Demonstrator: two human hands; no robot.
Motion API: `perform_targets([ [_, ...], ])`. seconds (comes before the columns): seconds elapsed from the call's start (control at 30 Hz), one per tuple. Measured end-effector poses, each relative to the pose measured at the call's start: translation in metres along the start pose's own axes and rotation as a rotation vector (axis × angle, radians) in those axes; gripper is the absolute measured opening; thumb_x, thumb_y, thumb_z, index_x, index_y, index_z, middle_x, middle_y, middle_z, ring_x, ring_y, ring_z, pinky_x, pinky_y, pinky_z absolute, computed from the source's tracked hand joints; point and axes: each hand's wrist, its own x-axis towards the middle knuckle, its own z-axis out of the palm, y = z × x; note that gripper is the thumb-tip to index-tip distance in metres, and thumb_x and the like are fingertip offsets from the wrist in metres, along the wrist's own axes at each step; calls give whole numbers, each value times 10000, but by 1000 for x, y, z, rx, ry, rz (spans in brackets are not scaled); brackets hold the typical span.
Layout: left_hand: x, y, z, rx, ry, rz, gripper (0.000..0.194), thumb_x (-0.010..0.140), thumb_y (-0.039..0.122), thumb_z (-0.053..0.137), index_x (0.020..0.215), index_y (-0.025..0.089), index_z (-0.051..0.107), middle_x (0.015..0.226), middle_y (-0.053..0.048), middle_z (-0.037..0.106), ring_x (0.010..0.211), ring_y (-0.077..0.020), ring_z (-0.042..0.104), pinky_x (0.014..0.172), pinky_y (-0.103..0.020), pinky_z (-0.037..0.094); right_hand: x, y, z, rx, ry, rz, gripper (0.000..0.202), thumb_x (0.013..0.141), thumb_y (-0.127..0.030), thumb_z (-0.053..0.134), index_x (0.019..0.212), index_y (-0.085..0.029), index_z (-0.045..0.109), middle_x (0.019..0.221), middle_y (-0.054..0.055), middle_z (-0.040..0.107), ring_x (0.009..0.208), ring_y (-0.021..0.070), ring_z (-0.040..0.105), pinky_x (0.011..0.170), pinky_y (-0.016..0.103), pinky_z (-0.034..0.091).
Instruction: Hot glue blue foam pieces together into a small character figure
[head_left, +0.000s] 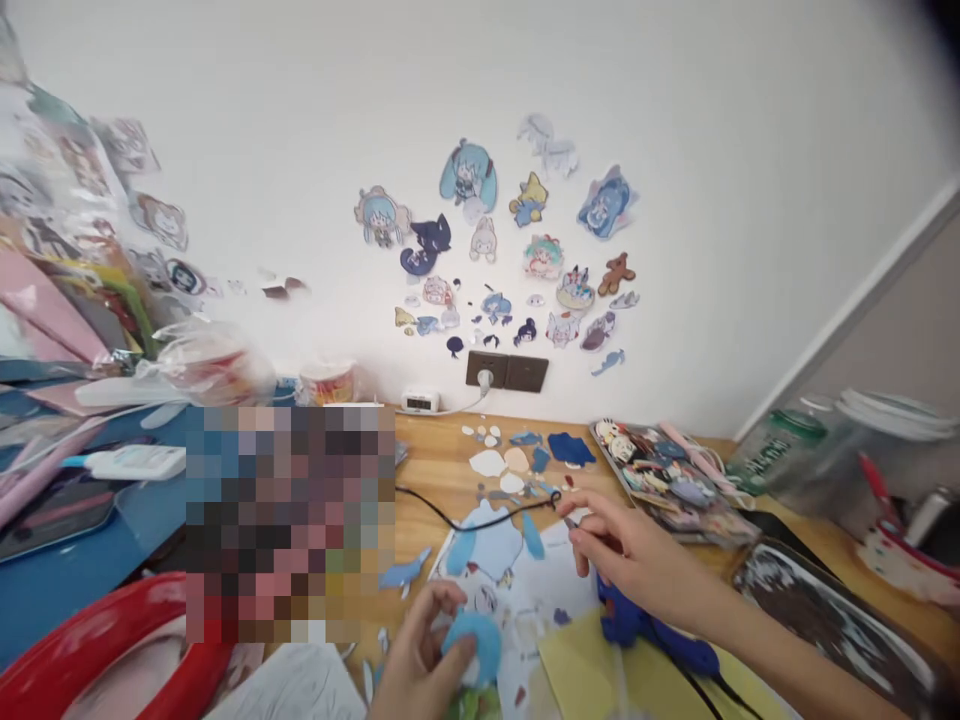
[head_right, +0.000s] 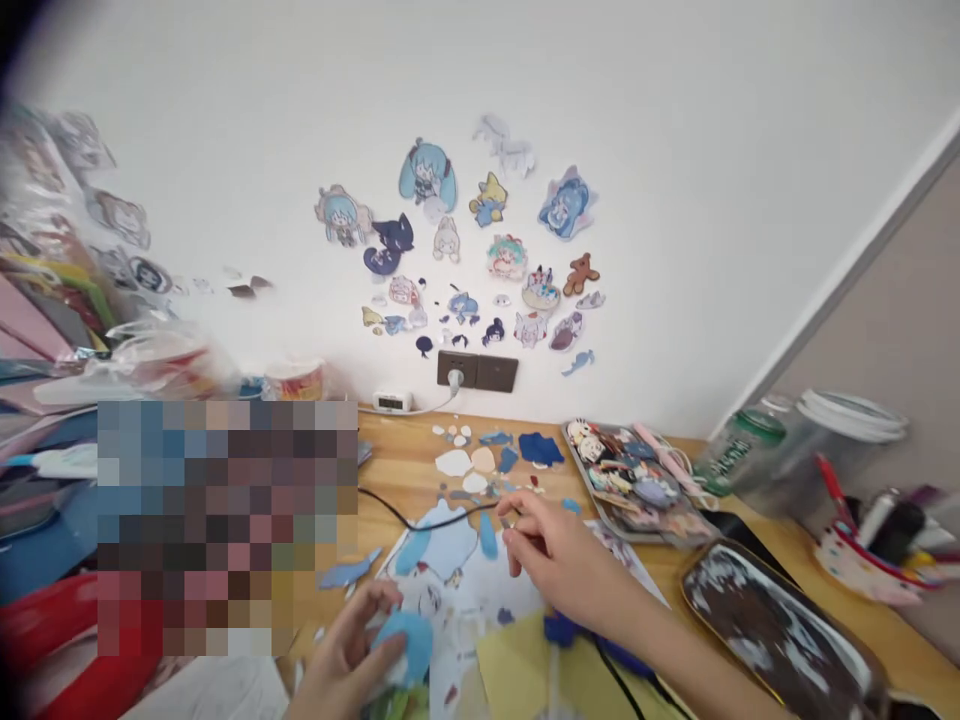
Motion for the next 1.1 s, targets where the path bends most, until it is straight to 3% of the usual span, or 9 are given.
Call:
perform_targets([
  [0.13, -6, 13, 8, -18, -122, 36, 329, 706, 416, 655, 872, 216, 454, 805, 39, 418, 576, -64, 452, 522, -186, 359, -43, 0, 27, 215, -27, 91, 110, 869, -316, 419, 908, -221, 456, 674, -11, 638, 499, 105, 458, 494, 221, 362],
  [0.23, -11, 22, 12, -13, -162, 46, 307, 717, 382, 647, 882, 217, 446, 851, 27, 422, 597, -73, 476, 529, -191, 375, -58, 5, 52, 375, -2, 112, 135, 865, -341, 446, 835, -210, 450, 663, -9, 635, 472, 85, 429, 467, 202, 343],
  [0.37, -18, 29, 20, -23, -163, 18, 372, 664, 383, 687, 923, 204, 488, 893, 14, 466, 597, -73, 494, 542, -198, 395, -63, 13, 77, 511, 54, 89, 207, 852, -391, 477, 825, -186, 493, 613, -4, 634, 419, 65, 392, 416, 186, 299],
  [0.57, -26, 25, 27, -72, -156, -153, 401, 593, 372, 731, 903, 181, 563, 874, -6, 552, 689, -119, 560, 596, -214, 440, -59, 19, 98, 622, 182, 94, 311, 808, -439, 529, 808, -144, 630, 535, -5, 592, 381, 54, 350, 378, 191, 259],
  [0.7, -28, 21, 29, -173, -203, -176, 321, 630, 325, 715, 826, 198, 494, 778, 22, 563, 677, -119, 579, 605, -222, 454, -59, 22, 109, 518, 306, 42, 240, 800, -369, 566, 863, -174, 692, 538, -4, 594, 423, 87, 431, 427, 214, 349],
  [0.83, -29, 21, 29, -256, -235, -213, 350, 663, 290, 700, 858, 220, 418, 705, 42, 575, 652, -118, 598, 612, -224, 460, -64, 27, 115, 181, 387, -191, 172, 822, -288, 563, 883, -244, 717, 749, 23, 700, 668, 157, 609, 636, 252, 454],
  [0.93, -29, 21, 27, -295, -251, -212, 383, 676, 256, 697, 915, 227, 398, 761, 22, 617, 665, -114, 600, 626, -225, 461, -66, 30, 115, 61, 354, -270, 183, 837, -273, 549, 921, -281, 712, 819, 9, 714, 718, 161, 628, 664, 252, 458],
  [1.1, -27, 18, 22, -264, -218, -175, 433, 656, 233, 720, 949, 237, 402, 801, 35, 613, 664, -103, 593, 626, -216, 456, -66, 32, 113, 161, 245, -165, 198, 822, -271, 547, 927, -259, 715, 711, 8, 693, 616, 152, 603, 574, 243, 445],
])
